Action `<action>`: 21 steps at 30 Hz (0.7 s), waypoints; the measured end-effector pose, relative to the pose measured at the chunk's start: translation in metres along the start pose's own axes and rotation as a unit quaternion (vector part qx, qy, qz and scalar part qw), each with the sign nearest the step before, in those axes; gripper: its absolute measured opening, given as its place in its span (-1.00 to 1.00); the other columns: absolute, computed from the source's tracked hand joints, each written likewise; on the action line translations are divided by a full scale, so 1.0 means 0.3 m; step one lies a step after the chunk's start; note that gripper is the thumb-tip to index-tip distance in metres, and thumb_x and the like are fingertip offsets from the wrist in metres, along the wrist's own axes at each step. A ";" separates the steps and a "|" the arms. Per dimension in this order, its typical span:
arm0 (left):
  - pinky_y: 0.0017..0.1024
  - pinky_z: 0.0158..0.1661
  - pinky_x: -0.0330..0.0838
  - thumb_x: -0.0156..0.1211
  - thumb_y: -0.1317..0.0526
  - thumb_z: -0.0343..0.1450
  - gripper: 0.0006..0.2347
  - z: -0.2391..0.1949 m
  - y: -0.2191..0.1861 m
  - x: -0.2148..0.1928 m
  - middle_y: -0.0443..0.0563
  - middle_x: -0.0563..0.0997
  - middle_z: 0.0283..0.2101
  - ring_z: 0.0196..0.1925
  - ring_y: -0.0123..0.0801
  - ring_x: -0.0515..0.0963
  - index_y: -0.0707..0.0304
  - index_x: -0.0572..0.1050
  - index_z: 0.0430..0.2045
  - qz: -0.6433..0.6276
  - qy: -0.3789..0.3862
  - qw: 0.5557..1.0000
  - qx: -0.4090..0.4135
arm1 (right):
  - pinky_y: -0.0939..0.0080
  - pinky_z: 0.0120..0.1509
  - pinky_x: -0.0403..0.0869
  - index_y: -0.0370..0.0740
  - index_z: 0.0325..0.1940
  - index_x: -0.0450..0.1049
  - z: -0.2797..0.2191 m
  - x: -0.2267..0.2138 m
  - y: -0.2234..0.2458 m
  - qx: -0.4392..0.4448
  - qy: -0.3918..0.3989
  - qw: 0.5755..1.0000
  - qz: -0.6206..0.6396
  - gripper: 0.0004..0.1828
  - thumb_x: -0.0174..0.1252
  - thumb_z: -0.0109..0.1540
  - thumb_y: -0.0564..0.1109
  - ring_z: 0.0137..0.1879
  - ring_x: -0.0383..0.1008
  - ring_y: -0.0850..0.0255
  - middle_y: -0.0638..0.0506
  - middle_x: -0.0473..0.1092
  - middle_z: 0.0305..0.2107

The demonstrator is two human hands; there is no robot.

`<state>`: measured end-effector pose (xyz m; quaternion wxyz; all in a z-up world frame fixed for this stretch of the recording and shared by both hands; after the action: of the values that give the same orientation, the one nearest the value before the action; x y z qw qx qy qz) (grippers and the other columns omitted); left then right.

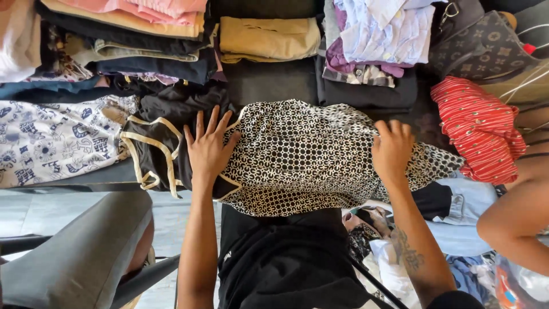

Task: The person folds a patterned garment on a table, smoothing the fabric and aligning the edges by hand. They also handle a dark-colored garment, folding it and placing it on the table alongside the patterned item.

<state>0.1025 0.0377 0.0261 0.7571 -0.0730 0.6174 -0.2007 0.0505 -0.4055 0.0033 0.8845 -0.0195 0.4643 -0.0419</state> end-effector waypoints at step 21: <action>-0.19 -0.43 0.57 0.29 0.07 0.51 -0.82 0.259 0.153 -0.062 -0.11 0.48 -0.32 -0.26 -0.14 0.65 0.05 0.41 -0.25 -0.016 -0.235 0.972 0.024 | 0.00 0.06 0.24 -0.04 -0.15 0.46 0.353 -0.162 0.207 -0.194 -0.441 0.874 0.059 -0.62 -0.33 0.29 -0.15 -0.13 0.29 0.12 0.04 0.34 -0.17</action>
<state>0.1844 0.0761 0.0441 0.8791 -0.1102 0.4160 -0.2047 0.1136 -0.3397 0.0986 0.9767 -0.1798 0.0254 0.1141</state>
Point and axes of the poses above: each hand's wrist, its own z-axis towards the middle knuckle, its own x-axis out of the palm, y = z × x, the point moved 8 cm from there along z, towards the middle knuckle
